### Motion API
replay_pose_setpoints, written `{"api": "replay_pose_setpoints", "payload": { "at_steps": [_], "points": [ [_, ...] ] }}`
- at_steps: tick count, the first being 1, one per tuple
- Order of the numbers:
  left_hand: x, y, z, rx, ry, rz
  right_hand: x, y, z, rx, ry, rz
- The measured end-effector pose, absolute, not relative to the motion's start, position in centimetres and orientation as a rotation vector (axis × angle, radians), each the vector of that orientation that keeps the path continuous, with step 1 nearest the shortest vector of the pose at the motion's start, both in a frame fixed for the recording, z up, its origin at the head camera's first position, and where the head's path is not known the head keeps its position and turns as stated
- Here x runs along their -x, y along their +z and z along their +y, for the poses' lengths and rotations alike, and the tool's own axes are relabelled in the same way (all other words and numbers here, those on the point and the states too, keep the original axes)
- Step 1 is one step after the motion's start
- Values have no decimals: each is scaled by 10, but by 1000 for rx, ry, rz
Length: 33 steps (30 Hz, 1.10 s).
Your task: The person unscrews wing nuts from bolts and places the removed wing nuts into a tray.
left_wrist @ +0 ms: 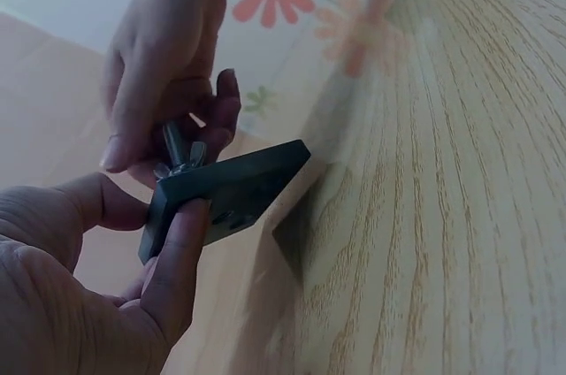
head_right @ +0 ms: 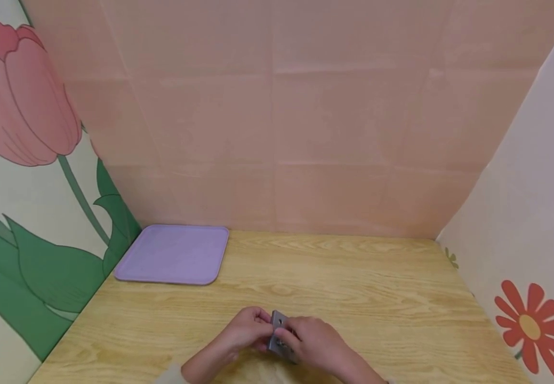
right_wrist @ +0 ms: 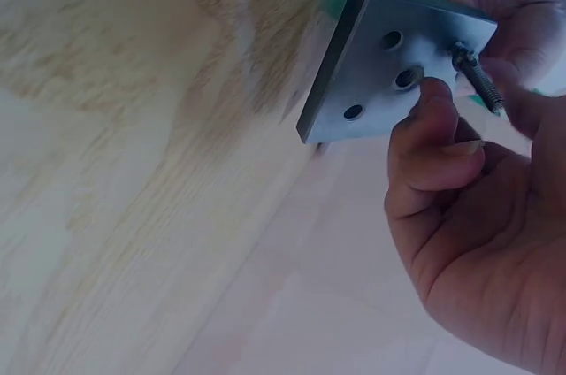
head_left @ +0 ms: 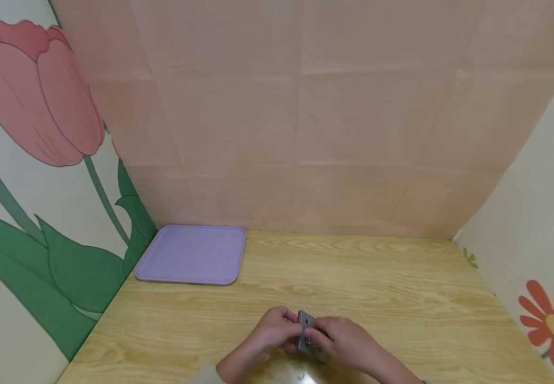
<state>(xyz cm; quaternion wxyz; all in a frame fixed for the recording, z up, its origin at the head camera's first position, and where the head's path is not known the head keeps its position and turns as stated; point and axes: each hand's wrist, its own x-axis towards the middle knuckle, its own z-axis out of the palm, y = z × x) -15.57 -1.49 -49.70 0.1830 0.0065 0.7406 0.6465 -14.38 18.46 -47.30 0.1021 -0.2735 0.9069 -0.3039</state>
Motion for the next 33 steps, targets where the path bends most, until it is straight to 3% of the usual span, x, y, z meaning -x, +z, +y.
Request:
{"api": "replay_pose_setpoints", "payload": {
  "at_steps": [7,33],
  "points": [
    [155,-494,-14,-17,1825,2093,146,-474,188,667,-929,2584],
    [156,-492,-13,-40,1854,2081,143,-476,185,597,-1142,2335]
  ]
}}
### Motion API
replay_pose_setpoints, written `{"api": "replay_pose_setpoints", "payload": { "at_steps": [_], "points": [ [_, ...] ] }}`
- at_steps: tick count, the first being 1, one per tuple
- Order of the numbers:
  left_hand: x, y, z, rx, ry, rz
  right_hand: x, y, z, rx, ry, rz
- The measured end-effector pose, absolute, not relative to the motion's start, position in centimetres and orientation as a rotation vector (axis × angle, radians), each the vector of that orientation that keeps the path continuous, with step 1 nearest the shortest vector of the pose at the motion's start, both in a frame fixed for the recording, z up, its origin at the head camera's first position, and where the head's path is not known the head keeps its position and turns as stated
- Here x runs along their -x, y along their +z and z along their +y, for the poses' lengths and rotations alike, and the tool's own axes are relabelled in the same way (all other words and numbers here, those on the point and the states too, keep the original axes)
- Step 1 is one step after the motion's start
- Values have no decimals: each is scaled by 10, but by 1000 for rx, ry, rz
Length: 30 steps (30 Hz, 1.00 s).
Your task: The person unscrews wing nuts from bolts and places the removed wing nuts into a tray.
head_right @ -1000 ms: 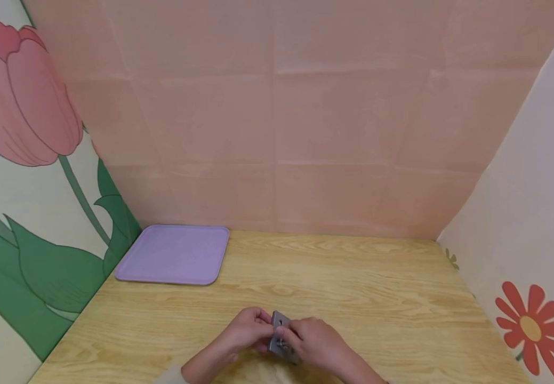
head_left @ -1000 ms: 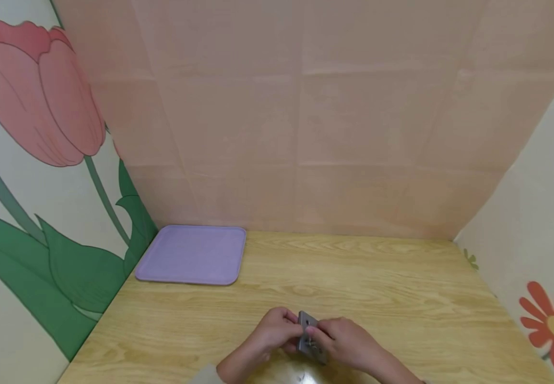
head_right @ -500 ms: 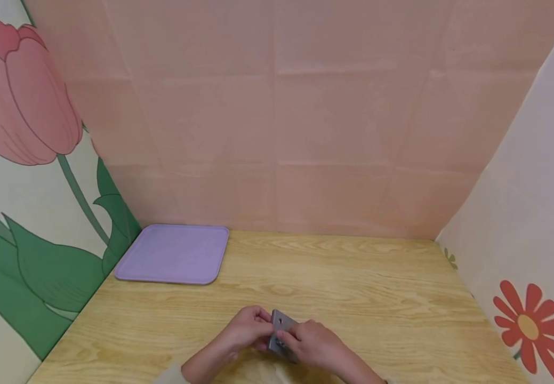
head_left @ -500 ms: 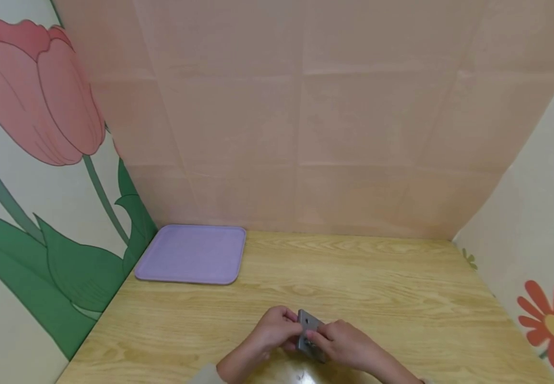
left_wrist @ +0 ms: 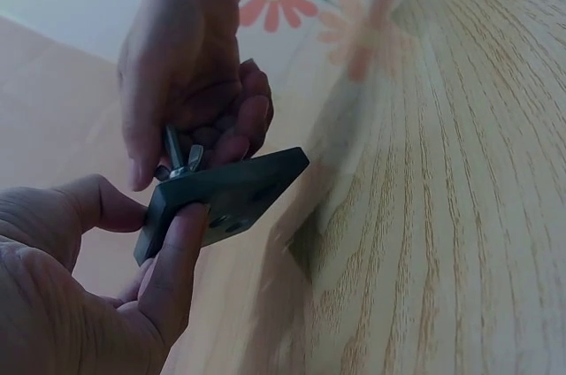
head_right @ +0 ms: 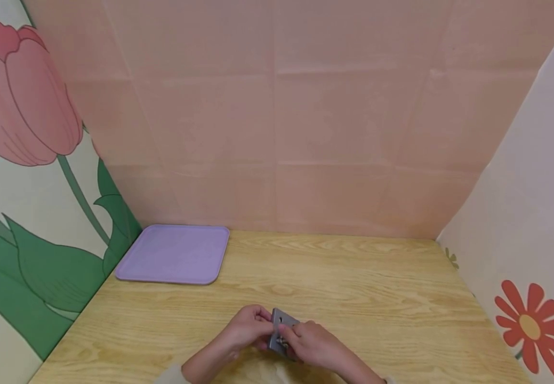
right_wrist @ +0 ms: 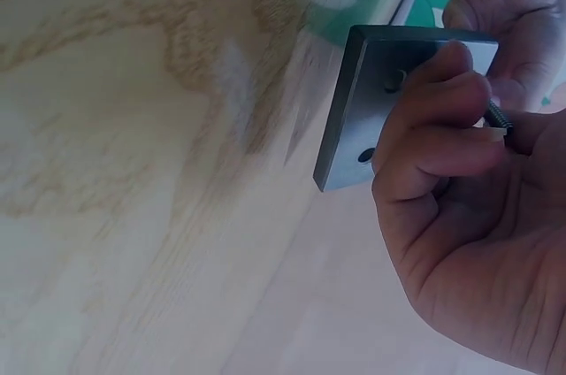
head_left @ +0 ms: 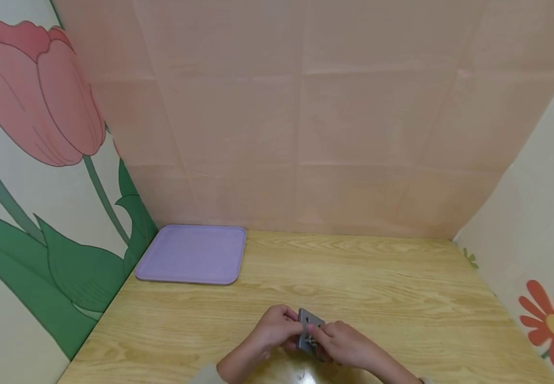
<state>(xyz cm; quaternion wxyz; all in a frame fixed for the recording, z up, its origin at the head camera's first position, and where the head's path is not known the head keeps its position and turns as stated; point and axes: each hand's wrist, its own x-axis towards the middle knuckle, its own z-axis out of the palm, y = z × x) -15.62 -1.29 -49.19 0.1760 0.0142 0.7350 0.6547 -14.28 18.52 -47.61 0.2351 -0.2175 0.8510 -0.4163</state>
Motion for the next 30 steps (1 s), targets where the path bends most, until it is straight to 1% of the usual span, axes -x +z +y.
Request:
{"api": "replay_pose_setpoints", "payload": {
  "at_steps": [12,21,30],
  "points": [
    [157,-491,-12,-35,1816,2100,141,-477,184,402,-1255,2254],
    [157,-492,-12,-38,1871,2082,139,-477,181,297,-1319,2276],
    [158,-494,-12,-42,1840,2090,141,-478,181,333,-1242,2288]
  ]
}}
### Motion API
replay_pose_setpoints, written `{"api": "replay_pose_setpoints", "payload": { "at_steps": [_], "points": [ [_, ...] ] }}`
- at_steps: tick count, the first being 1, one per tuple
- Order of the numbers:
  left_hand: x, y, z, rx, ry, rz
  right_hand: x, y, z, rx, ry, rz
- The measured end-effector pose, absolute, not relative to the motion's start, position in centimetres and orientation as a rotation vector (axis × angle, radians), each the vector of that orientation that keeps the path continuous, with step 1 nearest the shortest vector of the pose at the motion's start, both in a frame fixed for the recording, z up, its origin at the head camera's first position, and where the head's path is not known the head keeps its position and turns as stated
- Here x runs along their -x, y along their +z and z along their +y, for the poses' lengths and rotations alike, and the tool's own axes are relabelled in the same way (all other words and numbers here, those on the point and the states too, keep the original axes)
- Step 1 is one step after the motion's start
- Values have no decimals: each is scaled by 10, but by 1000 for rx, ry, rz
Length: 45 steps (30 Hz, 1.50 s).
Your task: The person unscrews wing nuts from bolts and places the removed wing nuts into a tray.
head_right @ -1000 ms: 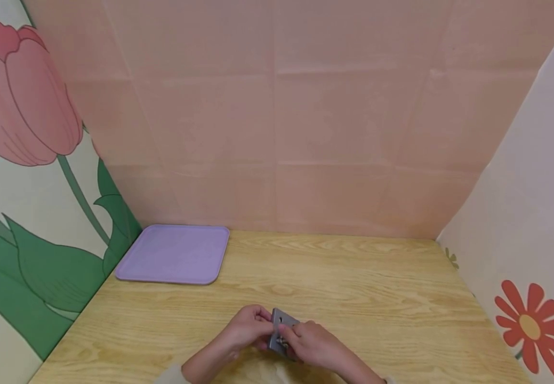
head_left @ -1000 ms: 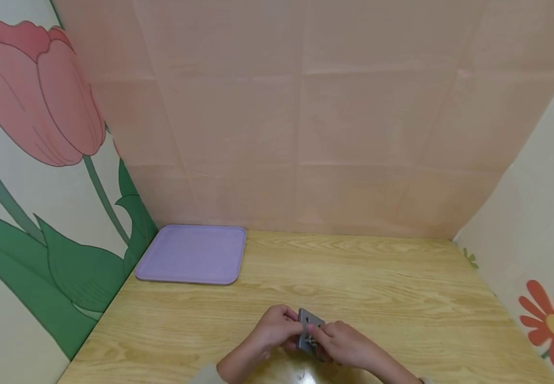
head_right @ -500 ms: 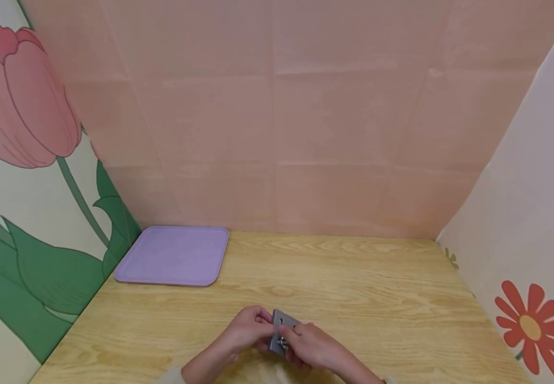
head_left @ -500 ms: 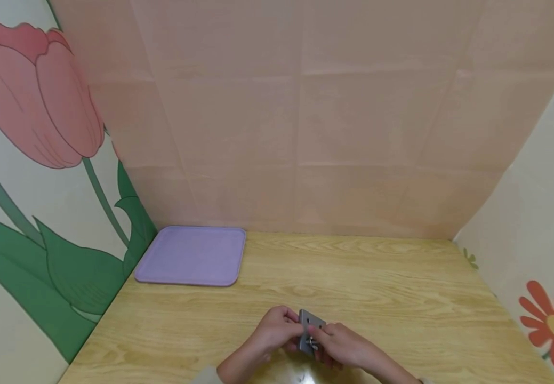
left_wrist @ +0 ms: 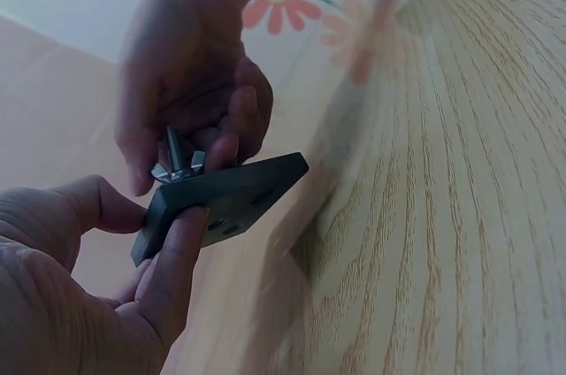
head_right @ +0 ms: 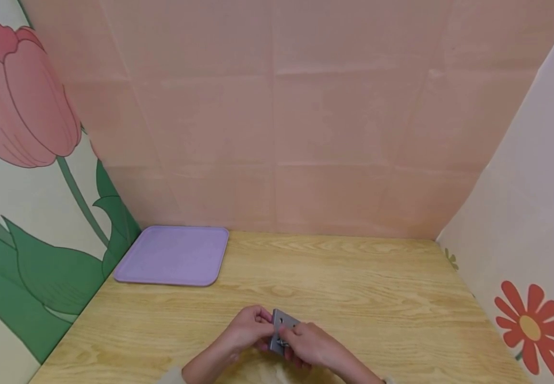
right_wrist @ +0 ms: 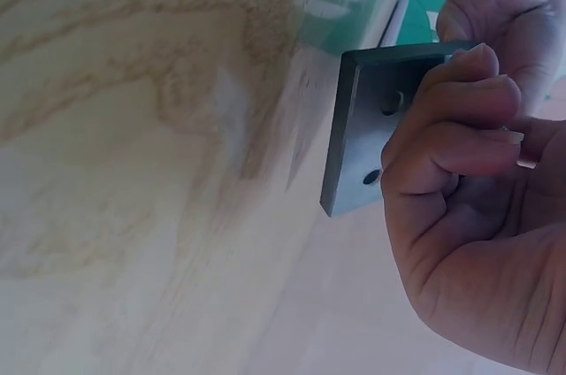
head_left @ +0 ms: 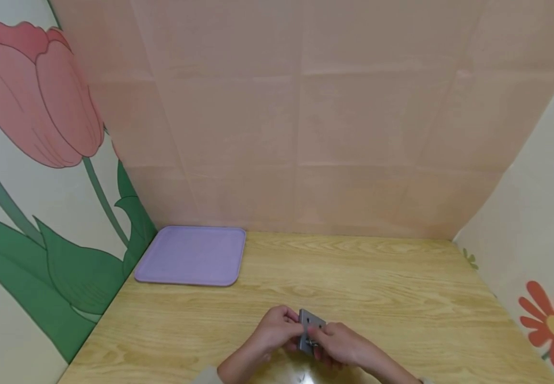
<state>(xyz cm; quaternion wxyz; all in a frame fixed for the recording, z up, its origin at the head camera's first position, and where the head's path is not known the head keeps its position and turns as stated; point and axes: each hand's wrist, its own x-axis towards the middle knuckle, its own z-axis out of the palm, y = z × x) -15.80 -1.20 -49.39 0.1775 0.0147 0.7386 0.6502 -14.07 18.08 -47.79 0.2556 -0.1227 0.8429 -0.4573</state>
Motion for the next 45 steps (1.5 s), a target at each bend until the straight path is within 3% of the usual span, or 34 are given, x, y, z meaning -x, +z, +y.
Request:
{"api": "replay_pose_setpoints", "payload": {
  "at_steps": [14,25,36,45],
  "points": [
    [158,-495,-15,-25,1846,2077,140,-469,181,780,-874,2618],
    [157,-497,-15,-29,1892,2059,134,-466,175,1255,-224,2998],
    [157,-495,-16,-21,1892,2060,140,-463,180,789,-754,2812],
    [157,-494,-15,-13,1902,2061,142,-467,184,599,-962,2548]
  ]
}}
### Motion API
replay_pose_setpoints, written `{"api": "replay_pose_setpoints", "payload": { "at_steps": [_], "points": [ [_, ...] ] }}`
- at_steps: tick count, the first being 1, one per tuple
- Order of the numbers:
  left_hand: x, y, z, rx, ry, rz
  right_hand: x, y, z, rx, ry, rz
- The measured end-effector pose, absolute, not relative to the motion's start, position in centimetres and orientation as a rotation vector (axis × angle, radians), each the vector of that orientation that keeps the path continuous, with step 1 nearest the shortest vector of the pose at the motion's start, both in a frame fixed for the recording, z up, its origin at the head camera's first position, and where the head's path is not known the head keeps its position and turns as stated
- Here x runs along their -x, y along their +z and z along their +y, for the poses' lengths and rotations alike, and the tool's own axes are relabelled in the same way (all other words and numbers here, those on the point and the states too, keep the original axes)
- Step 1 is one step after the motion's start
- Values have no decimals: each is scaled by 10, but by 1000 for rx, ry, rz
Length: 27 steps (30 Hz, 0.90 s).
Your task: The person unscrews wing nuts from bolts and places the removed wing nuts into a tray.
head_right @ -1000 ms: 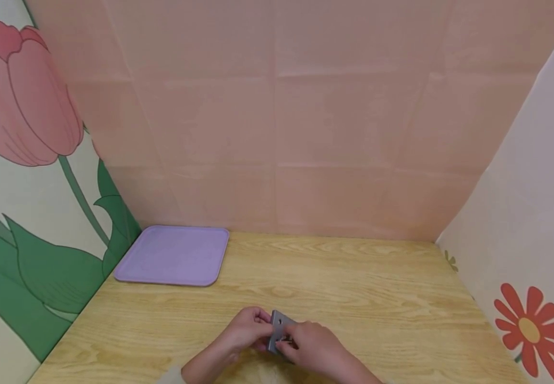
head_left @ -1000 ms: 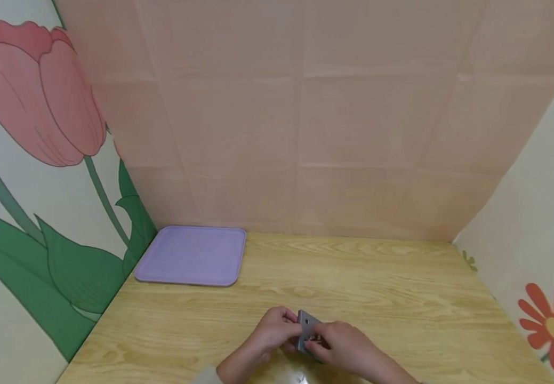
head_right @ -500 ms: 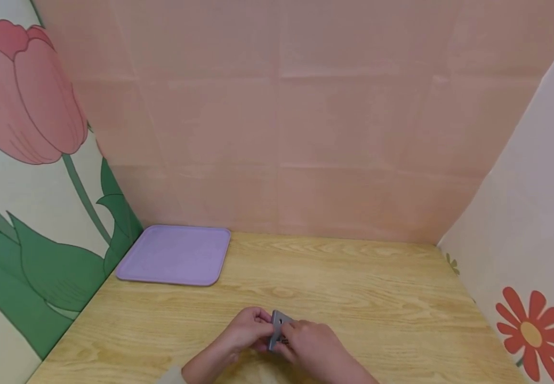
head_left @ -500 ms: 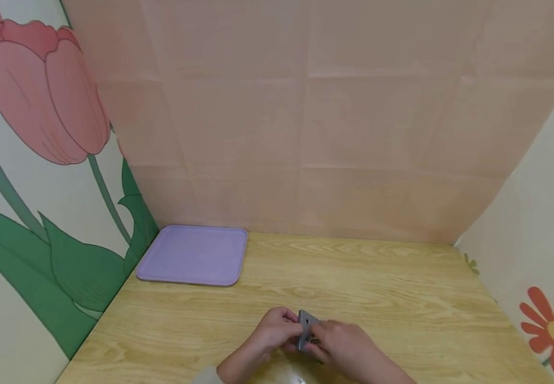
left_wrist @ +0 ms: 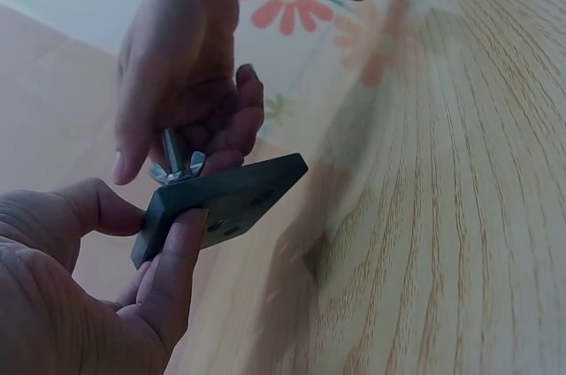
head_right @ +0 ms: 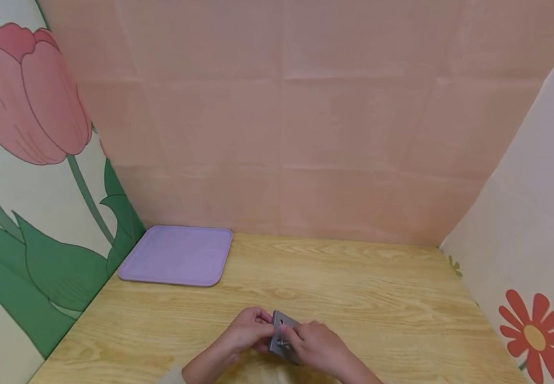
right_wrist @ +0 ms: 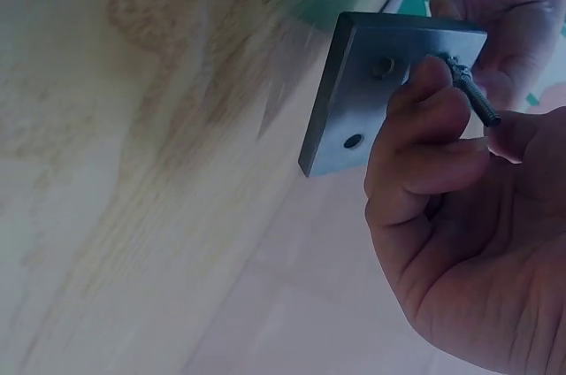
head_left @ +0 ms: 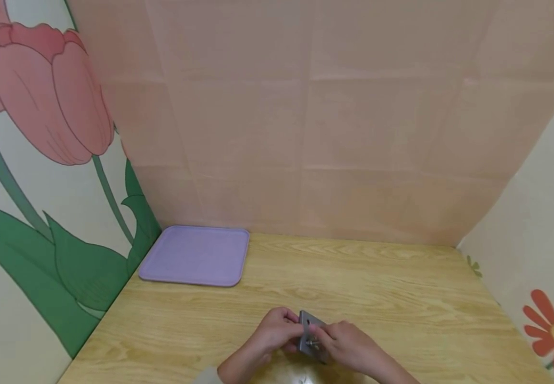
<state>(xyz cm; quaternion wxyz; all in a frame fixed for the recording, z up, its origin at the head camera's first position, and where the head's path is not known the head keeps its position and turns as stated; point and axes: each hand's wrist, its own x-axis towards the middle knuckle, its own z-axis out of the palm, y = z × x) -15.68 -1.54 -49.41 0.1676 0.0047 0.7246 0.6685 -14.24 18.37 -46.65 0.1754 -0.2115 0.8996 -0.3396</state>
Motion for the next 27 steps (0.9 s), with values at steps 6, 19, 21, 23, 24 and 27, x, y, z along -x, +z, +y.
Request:
{"api": "replay_pose_setpoints", "payload": {
  "at_steps": [6,19,21,23,24,27],
  "points": [
    [155,-493,-15,-25,1907,2059,143,-472,182,613,-1009,2485],
    [156,-493,-15,-35,1929,2056,141,-469,180,614,-972,2544],
    [156,-494,-15,-29,1926,2056,141,-469,180,639,-963,2566],
    [156,-494,-16,-22,1915,2060,140,-469,179,662,-960,2577],
    [157,-494,-16,-19,1908,2063,140,-469,179,672,-962,2578],
    [157,-494,-16,1,1875,2070,140,-469,180,691,-966,2575]
  ]
}}
